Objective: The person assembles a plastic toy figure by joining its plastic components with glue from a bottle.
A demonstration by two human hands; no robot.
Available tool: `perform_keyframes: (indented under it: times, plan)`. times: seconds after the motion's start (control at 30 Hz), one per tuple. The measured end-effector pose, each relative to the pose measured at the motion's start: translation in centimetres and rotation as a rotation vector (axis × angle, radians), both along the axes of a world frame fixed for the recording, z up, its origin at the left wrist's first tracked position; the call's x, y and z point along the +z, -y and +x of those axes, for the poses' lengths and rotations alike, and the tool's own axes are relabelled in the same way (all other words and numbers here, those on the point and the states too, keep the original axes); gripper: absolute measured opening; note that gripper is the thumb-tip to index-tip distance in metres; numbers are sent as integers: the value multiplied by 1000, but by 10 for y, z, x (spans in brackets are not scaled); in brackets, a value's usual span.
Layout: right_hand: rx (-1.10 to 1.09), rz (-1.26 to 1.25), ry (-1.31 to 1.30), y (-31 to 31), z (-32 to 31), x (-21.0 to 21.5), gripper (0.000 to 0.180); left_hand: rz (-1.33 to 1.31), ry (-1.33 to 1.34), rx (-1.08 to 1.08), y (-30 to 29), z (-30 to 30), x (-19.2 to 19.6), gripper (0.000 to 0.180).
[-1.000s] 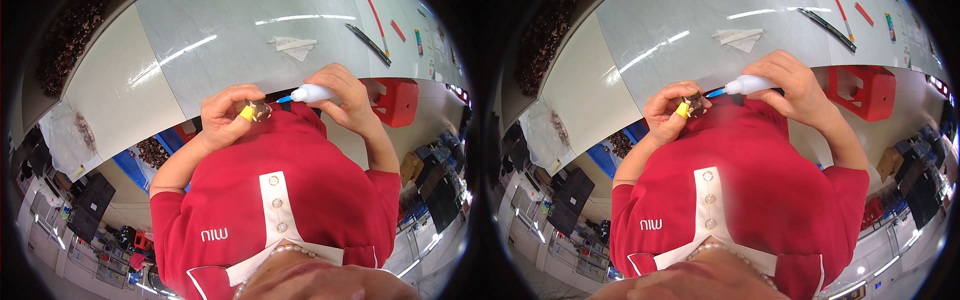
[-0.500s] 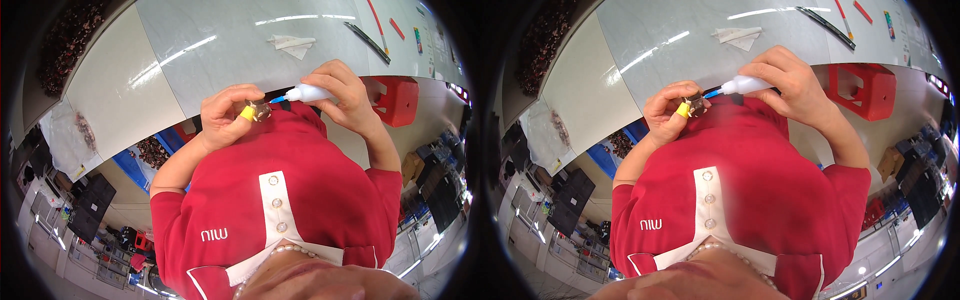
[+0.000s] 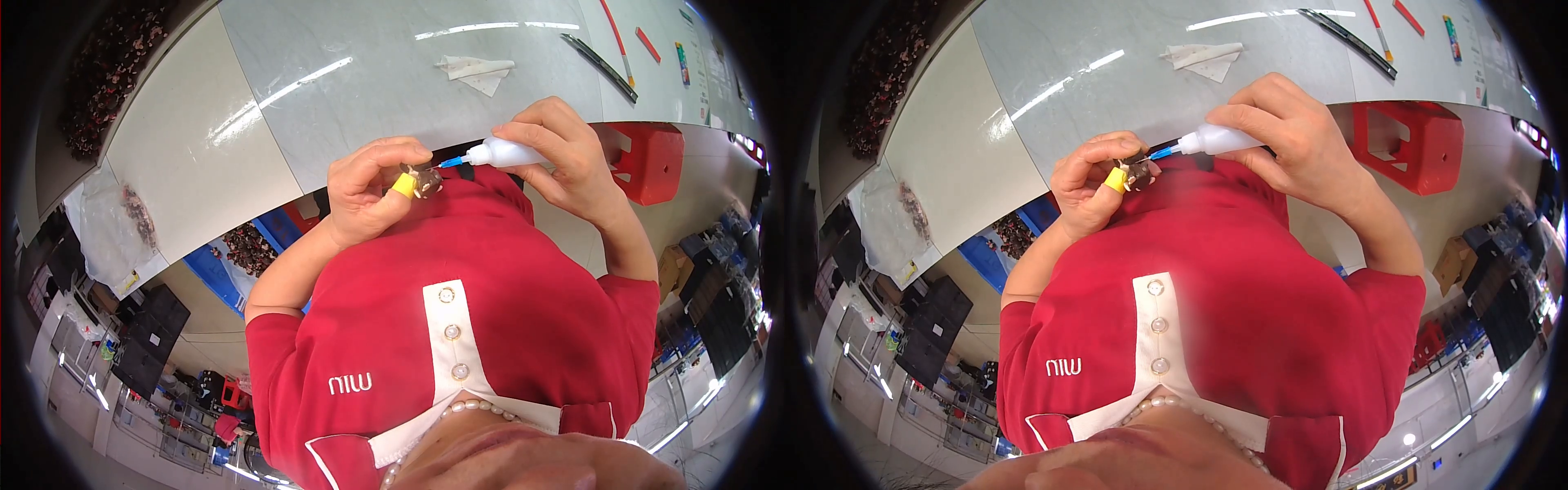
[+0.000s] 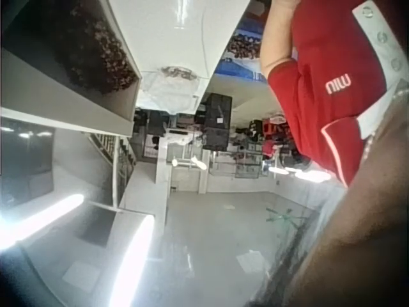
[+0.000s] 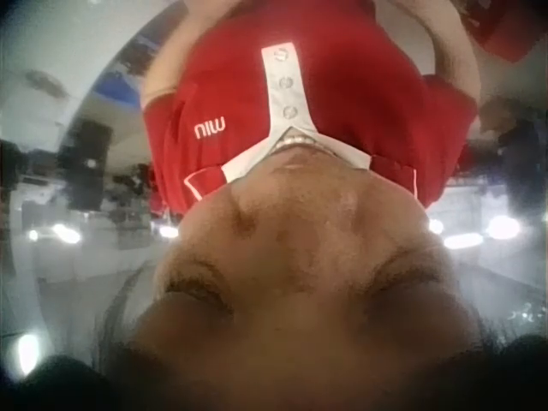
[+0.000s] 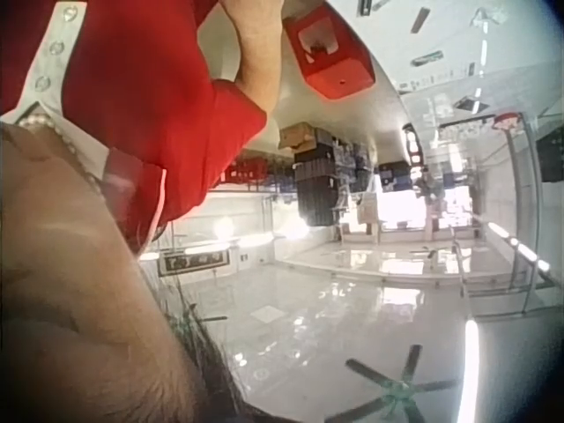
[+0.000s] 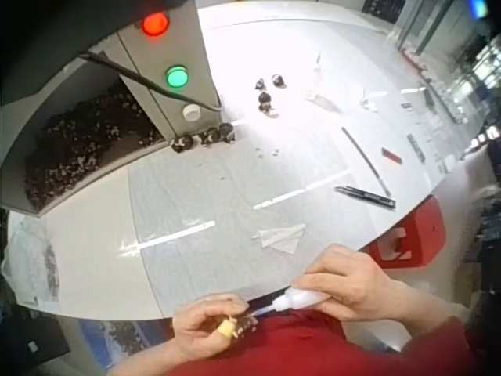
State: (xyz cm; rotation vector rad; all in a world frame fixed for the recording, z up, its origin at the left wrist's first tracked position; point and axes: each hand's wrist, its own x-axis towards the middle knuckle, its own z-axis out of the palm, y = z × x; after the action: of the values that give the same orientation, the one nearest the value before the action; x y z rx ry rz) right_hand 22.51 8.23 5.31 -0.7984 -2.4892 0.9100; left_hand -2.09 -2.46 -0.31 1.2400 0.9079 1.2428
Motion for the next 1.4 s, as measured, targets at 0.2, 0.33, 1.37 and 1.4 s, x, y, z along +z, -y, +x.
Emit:
perform_keyframes:
  times: [0.2, 0.33, 1.37, 1.4]
  plan:
    - [23, 76, 45, -2, -4, 16, 35, -69, 58, 56, 2, 4, 0, 36]
    - [53, 136, 86, -3, -5, 28, 33, -77, 73, 58, 3, 4, 0, 37]
    - [-128, -208, -28, -15, 3, 4, 31, -137, 182, 22, 3, 3, -5, 38]
    - [-224, -282, -105, -15, 5, -4, 31, -152, 206, -3, 1, 3, -6, 38]
